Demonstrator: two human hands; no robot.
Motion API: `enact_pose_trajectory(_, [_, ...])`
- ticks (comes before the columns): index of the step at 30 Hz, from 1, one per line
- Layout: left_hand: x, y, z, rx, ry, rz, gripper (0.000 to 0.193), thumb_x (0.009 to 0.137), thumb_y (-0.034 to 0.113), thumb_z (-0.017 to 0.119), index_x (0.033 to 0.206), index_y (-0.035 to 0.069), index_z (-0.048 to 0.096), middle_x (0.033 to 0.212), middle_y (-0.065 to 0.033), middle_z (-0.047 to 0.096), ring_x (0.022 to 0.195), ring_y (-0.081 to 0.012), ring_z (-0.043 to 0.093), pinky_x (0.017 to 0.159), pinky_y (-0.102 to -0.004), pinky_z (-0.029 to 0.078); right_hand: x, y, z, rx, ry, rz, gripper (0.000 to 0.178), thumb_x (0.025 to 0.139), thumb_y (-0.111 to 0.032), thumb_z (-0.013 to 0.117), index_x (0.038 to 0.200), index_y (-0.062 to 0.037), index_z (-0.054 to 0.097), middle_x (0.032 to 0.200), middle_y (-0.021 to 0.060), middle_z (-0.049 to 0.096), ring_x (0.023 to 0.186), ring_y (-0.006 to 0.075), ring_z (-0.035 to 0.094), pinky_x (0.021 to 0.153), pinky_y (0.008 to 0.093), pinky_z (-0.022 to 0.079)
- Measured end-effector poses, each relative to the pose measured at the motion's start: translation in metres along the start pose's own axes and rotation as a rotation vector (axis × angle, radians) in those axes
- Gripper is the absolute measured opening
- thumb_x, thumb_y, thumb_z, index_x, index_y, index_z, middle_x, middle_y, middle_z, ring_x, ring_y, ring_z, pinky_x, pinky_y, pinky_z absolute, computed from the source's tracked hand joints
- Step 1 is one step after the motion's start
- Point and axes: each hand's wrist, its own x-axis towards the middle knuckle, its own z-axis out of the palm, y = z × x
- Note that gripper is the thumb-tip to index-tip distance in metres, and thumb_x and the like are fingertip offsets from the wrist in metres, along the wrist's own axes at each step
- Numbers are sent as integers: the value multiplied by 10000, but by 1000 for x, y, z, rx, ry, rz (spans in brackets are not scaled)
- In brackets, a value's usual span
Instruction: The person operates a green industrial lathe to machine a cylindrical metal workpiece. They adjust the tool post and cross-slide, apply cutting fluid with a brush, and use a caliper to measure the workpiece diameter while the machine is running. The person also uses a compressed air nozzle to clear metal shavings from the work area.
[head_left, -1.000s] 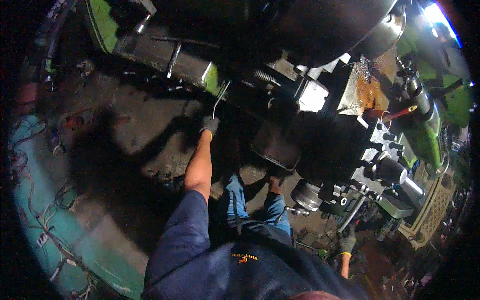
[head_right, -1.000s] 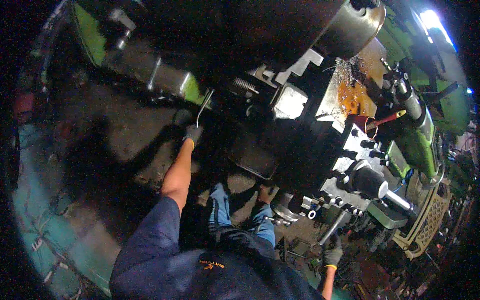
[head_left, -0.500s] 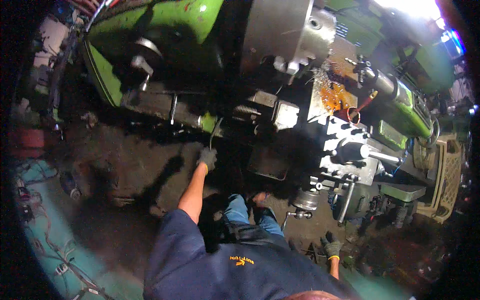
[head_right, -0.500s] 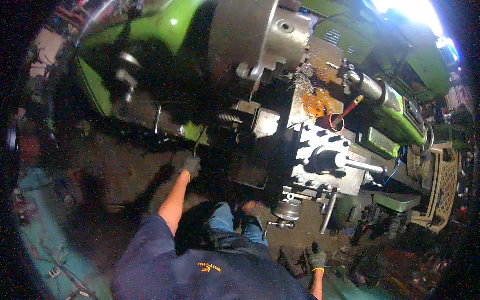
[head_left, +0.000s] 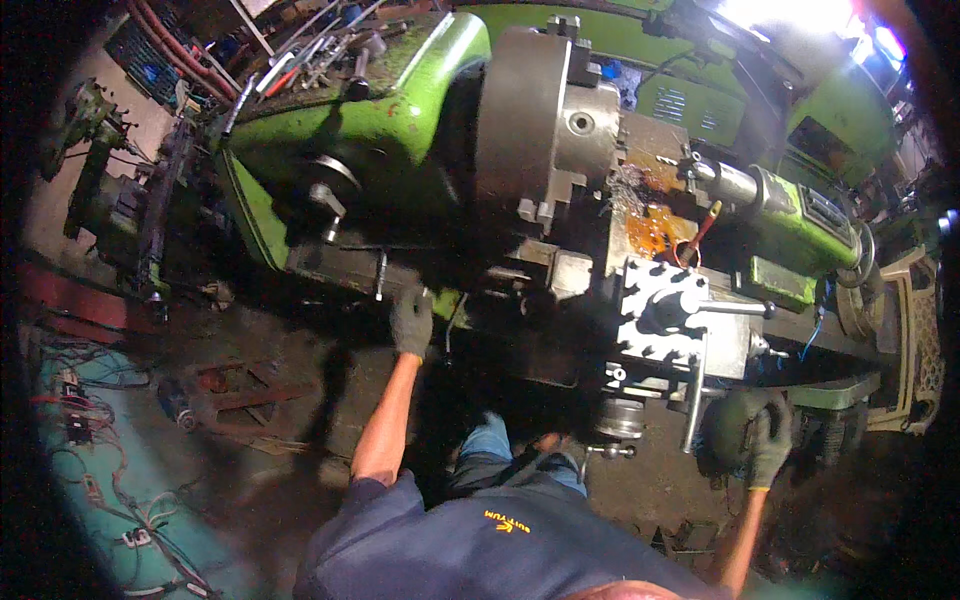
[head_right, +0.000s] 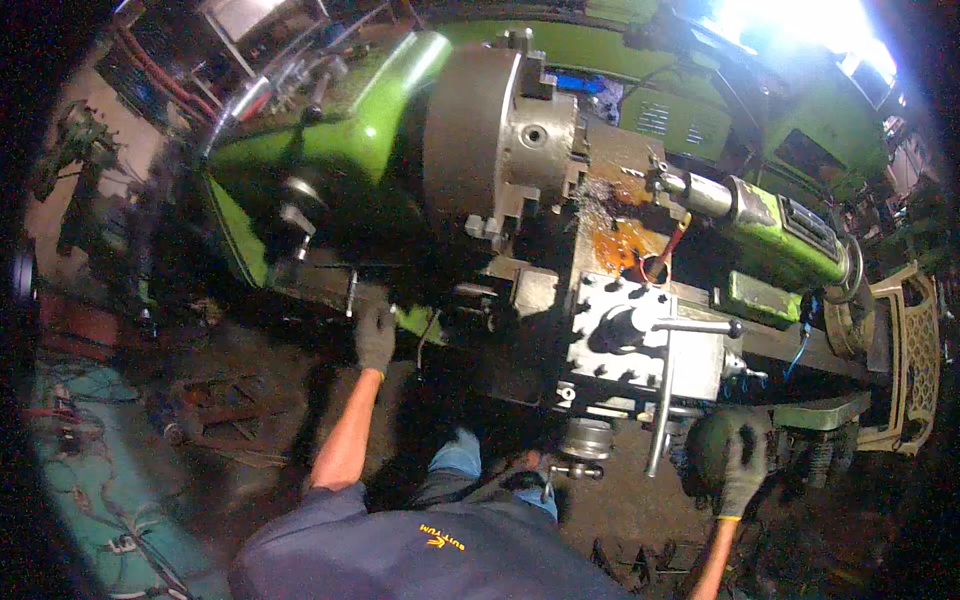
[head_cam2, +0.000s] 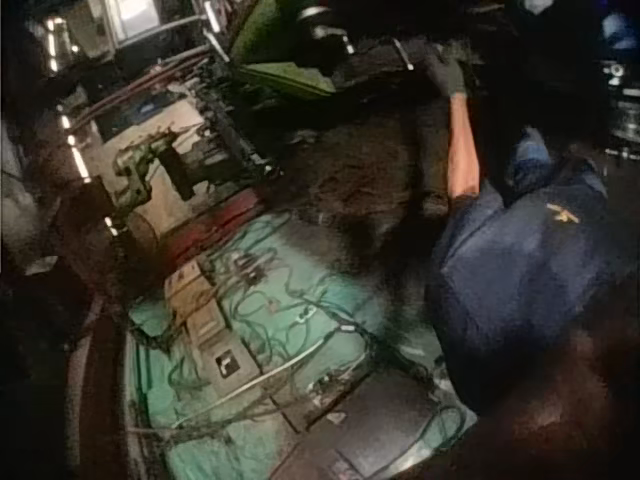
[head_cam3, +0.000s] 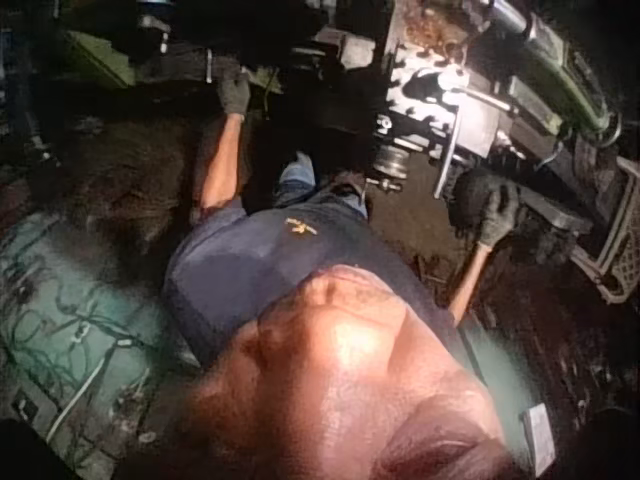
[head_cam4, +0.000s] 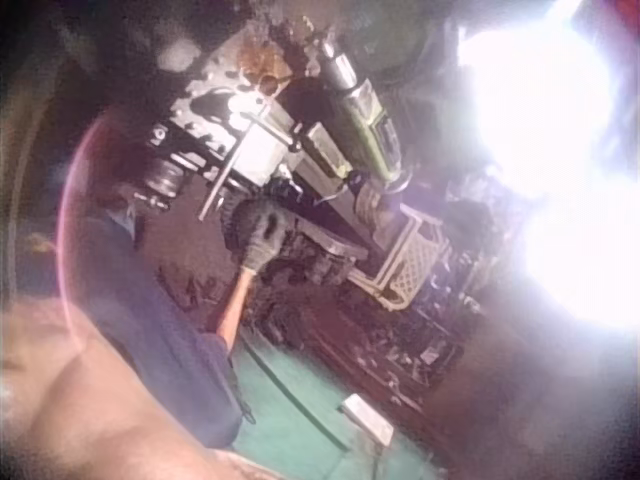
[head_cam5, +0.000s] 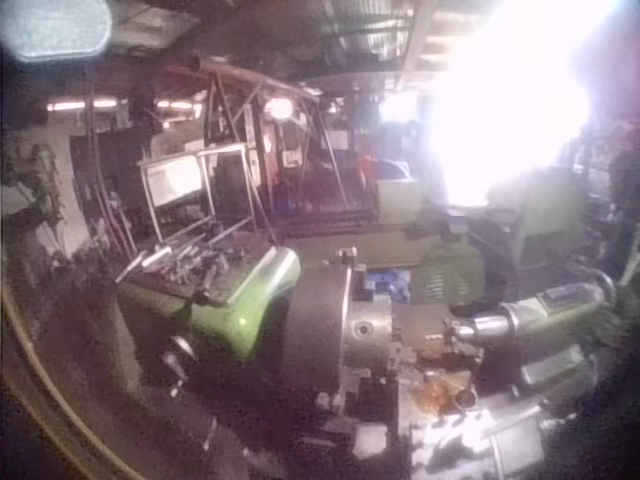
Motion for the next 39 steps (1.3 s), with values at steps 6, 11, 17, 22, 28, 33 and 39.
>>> enact_pose_trajectory(6, [212,175,-122,-211,418,607,311,935,137,646,1202,-21,622,1176,-175,648,1108,-302,618,988,-393,472,99,-228,14,328,120,-259,429,948,-16,654,1371,-22,580,1363,117,615,1191,196,606,1018,329,489])
enact_pose_trajectory(11, [322,178,-116,-275,107,926,95,885,111,695,965,61,691,968,-112,672,979,-310,645,930,-388,491,125,-401,87,500,-192,-321,523,898,-51,739,1387,-29,558,1340,114,628,1140,219,645,971,343,529])
enact_pose_trajectory(17, [330,111,-174,-673,-59,618,193,972,137,655,1145,55,679,1035,-48,688,930,-191,639,860,-351,519,98,-475,178,278,-93,-647,598,826,-153,831,1351,-17,579,1385,179,593,1275,291,587,1001,377,519])
enact_pose_trajectory(22, [250,84,-211,-449,107,506,256,994,159,625,1217,43,673,1163,-98,698,1050,-215,649,950,-368,509,24,-476,178,636,-157,-210,498,893,-2,702,1372,-4,563,1365,159,608,1224,229,593,1035,355,492])
enact_pose_trajectory(28, [146,-45,-127,124,-297,290,468,864,248,677,1286,49,641,1284,-206,636,1254,-372,571,1037,-521,457,-24,-382,130,382,423,89,316,994,-35,586,1299,46,604,1322,155,633,1181,242,611,1028,375,502])
enact_pose_trajectory(33, [165,-105,-47,752,-367,444,542,855,447,640,1238,64,671,1403,-209,553,1302,-408,502,1119,-542,372,-30,-283,95,44,561,225,295,999,-90,614,1275,10,640,1247,121,675,1110,205,637,1000,337,502])
enact_pose_trajectory(39, [185,-137,-23,781,-752,107,510,867,387,605,1234,36,660,1312,-293,596,1293,-503,492,1121,-579,355,-22,-217,91,-191,425,395,476,939,-260,709,1334,-18,600,1310,138,658,1183,246,630,1008,356,485])
